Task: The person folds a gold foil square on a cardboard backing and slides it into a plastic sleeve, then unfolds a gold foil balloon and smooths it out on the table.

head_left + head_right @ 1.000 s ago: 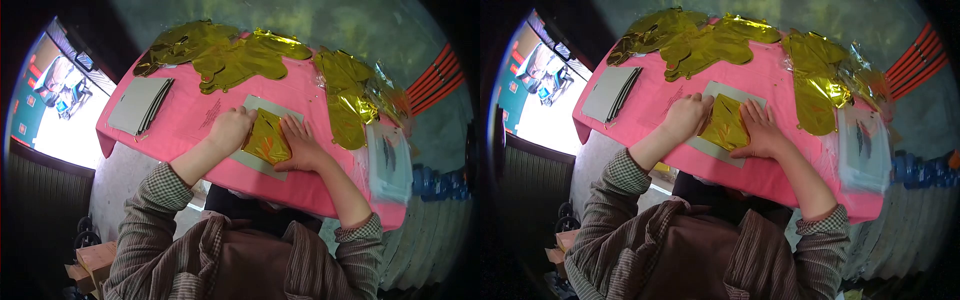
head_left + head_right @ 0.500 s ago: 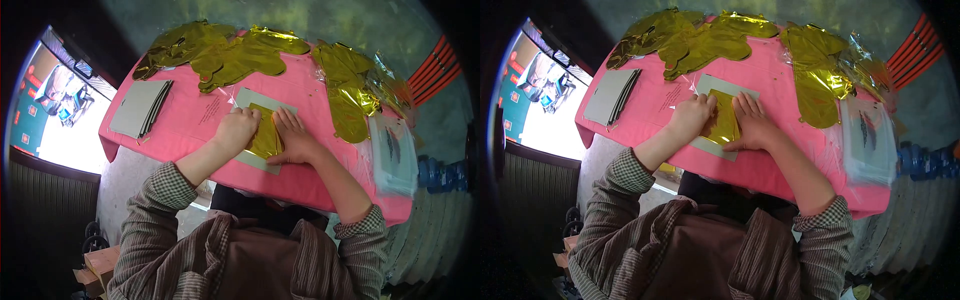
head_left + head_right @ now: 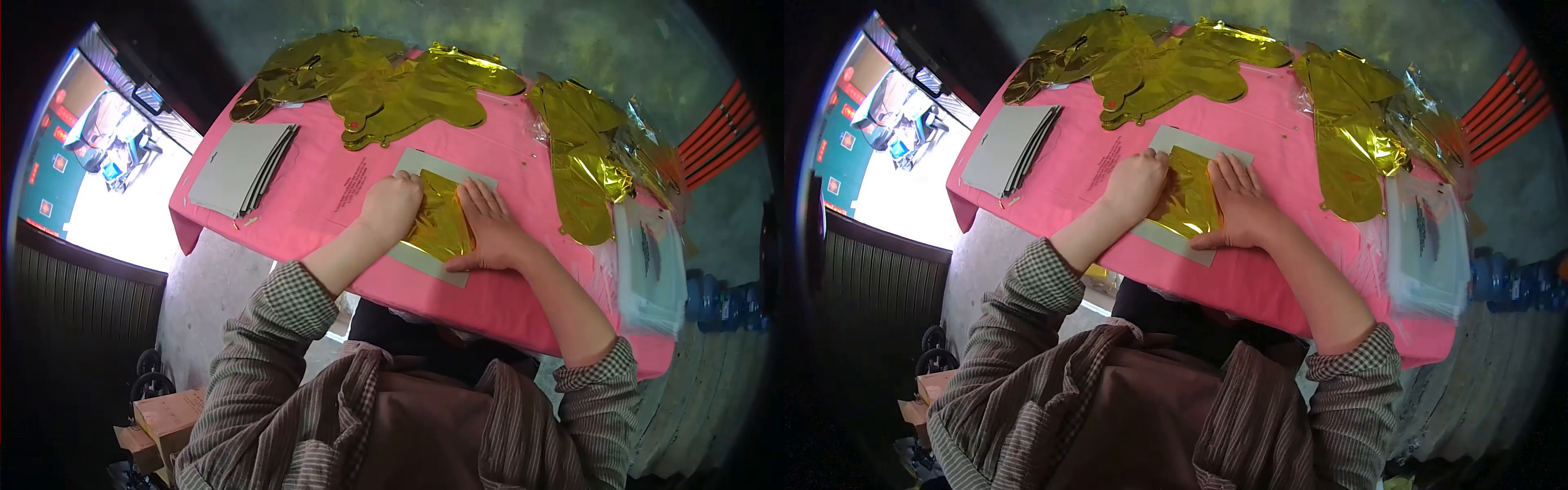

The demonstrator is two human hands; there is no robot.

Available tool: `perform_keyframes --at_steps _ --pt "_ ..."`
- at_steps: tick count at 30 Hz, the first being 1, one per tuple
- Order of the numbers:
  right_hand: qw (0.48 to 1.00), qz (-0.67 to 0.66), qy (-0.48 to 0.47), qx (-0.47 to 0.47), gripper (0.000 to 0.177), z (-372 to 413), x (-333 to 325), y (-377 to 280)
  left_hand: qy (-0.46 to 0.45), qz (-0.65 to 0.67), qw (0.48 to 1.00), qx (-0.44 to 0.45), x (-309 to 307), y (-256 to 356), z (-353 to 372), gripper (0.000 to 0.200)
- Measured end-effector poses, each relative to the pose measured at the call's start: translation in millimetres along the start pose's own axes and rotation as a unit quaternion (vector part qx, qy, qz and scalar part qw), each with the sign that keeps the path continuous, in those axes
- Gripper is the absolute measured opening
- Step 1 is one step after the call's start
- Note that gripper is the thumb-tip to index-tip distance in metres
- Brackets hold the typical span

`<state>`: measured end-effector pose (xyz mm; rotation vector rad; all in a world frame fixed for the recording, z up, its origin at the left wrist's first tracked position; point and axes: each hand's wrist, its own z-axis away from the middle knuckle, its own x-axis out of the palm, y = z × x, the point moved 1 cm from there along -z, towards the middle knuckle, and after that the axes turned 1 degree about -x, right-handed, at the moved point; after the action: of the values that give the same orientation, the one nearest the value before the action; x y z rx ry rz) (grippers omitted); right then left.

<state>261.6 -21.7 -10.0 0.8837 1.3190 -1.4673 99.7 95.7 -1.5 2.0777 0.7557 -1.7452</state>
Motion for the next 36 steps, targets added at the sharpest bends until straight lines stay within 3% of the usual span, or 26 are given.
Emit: perform_keyframes --at_steps 7,9,14,21,23,26,28,29,31,32,34,36 --pt "1.000 -0.013 -0.002 0.000 0.129 -10.2 1.8 0.3 0.025 0.010 0.999 0.046 -3.6 9.4 -1.5 0.015" --pt "1.000 -0.013 -0.002 0.003 0.129 -14.1 1.2 -1.5 0.004 0.009 0.999 0.043 -6.6 9.2 -2.3 0.023" --pt "1.000 -0.015 0.013 -0.018 0.127 -16.7 2.3 -0.5 0.017 0.021 0.999 0.038 -2.2 16.0 -3.5 0.016" --pt "0.998 -0.026 0.030 -0.051 0.124 22.7 0.7 10.4 0.003 0.106 0.994 0.014 -8.5 53.7 8.3 0.015" --pt "0.998 -0.028 0.021 -0.043 0.124 37.1 -1.3 13.6 0.013 0.106 0.993 0.055 -4.9 62.3 10.6 0.017" --pt "0.999 -0.030 0.006 -0.034 0.126 41.9 -0.1 15.1 -0.064 0.089 0.993 0.045 -18.6 60.9 8.0 0.027" --pt "0.999 -0.030 0.000 -0.031 0.127 42.6 -0.2 15.3 -0.129 0.241 0.955 0.119 -25.6 38.1 1.3 0.056" --pt "0.999 -0.023 -0.004 -0.024 0.128 42.5 -1.2 14.0 -0.133 0.241 0.954 0.119 -27.6 26.0 2.4 0.056" --pt "1.000 -0.024 -0.011 -0.017 0.129 42.7 0.9 13.1 -0.054 0.221 0.950 0.215 -29.5 4.5 9.1 0.091" --pt "1.000 -0.016 -0.006 -0.020 0.129 42.1 1.4 14.4 -0.059 0.223 0.949 0.214 -26.9 -2.5 11.9 0.091" --pt "1.000 -0.009 -0.005 -0.027 0.130 41.0 0.9 14.2 -0.203 0.220 0.937 0.181 -20.0 -11.8 16.3 0.112" --pt "1.000 -0.014 -0.011 -0.025 0.131 39.3 -1.3 12.8 -0.204 0.211 0.938 0.182 -20.1 -12.5 15.8 0.114"
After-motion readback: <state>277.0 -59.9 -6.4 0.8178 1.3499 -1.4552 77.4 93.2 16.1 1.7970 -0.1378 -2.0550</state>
